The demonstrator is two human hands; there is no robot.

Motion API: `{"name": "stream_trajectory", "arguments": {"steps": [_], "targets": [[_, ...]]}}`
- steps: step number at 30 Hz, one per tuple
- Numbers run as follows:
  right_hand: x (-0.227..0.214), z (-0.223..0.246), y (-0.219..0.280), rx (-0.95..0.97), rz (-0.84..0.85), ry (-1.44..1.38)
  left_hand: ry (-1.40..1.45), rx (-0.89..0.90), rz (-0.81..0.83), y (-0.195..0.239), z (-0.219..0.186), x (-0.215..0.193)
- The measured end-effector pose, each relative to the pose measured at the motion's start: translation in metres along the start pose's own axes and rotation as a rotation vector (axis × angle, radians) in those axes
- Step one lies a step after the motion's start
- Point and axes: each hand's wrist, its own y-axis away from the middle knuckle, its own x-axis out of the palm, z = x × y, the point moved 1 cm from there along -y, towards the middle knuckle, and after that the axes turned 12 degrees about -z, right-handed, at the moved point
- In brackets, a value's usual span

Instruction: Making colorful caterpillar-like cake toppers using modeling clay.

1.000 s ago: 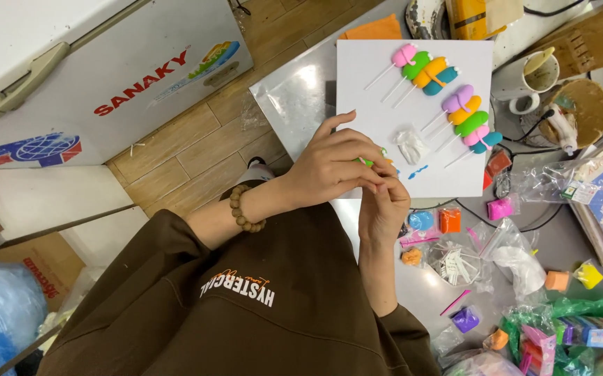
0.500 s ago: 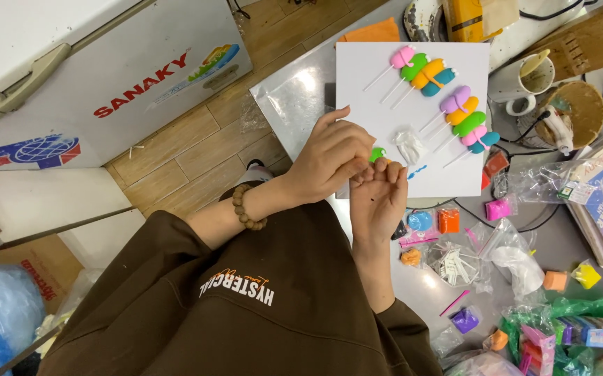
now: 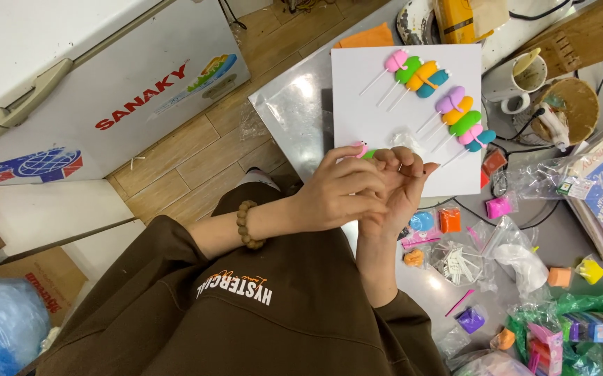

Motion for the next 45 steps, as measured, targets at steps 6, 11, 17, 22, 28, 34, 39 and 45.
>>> {"name": "stream_trajectory", "arguments": {"steps": [6,11,17,22,28,34,39,45], "targets": [[0.016,-0.006,0.006,0.082,0.054,-0.081,0.1,-0.135,-0.014,0.0,0.002,-0.005],[0.016,-0.006,0.006,0.101,0.024,-0.084,0.105,-0.201,-0.014,-0.002,0.001,-0.006],[0.017,-0.006,0.008,0.101,0.029,-0.1,0.113,-0.198,-0.012,-0.003,-0.002,-0.007],[-0.004,0.006,0.005,0.037,-0.031,-0.051,0.102,-0.186,-0.024,0.004,0.001,-0.001],[-0.061,0.067,-0.011,-0.001,-0.048,-0.105,0.082,-0.284,0.053,0.007,0.014,-0.002],[-0.127,0.125,-0.032,-0.188,-0.183,0.014,-0.009,-0.354,0.09,0.02,0.048,0.016],[-0.159,0.138,-0.044,-0.193,-0.151,-0.003,-0.075,-0.323,0.184,0.026,0.078,0.051],[-0.154,0.128,-0.036,-0.189,-0.221,-0.009,-0.125,-0.192,0.24,0.021,0.088,0.066]]}}
